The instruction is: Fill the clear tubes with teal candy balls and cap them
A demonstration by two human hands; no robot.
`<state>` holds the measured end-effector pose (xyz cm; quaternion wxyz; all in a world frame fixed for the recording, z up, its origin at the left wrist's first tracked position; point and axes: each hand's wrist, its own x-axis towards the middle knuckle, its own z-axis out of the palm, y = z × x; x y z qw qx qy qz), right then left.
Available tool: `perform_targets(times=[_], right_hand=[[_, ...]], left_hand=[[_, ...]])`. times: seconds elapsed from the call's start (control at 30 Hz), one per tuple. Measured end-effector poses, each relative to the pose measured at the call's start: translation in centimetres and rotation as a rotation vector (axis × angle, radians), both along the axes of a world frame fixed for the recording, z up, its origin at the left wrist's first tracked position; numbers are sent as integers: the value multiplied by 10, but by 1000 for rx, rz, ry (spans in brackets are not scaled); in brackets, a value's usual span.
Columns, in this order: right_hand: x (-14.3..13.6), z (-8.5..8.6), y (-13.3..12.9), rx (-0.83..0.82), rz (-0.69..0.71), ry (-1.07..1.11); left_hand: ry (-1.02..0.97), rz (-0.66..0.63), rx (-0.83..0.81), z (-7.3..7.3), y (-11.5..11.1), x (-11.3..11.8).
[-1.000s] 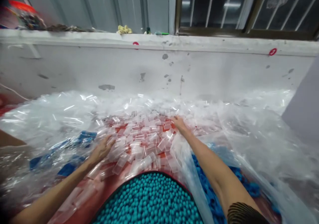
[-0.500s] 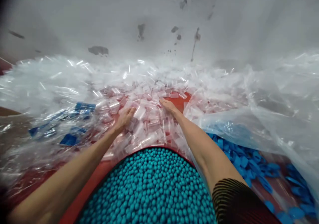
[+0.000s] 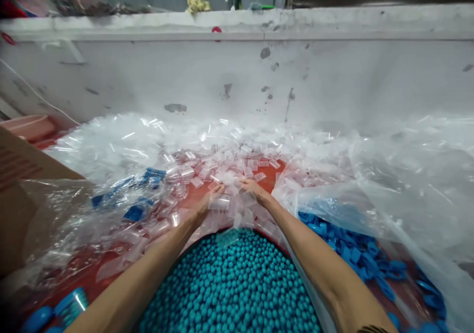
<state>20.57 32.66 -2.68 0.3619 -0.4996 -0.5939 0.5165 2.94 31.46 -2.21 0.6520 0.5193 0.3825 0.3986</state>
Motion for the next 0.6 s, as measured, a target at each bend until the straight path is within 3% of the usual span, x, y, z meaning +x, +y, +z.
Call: perform_targets(times=[0.27, 0.4, 0.6], right_hand=[[-9, 25, -53, 307, 63, -220], [-19, 25, -84, 437, 95, -310], [-30, 23, -132, 621, 94, -378]], left_hand=[[227, -12, 313, 7, -52, -6], [458, 29, 593, 7, -84, -19], [665, -67, 712, 7, -124, -34]])
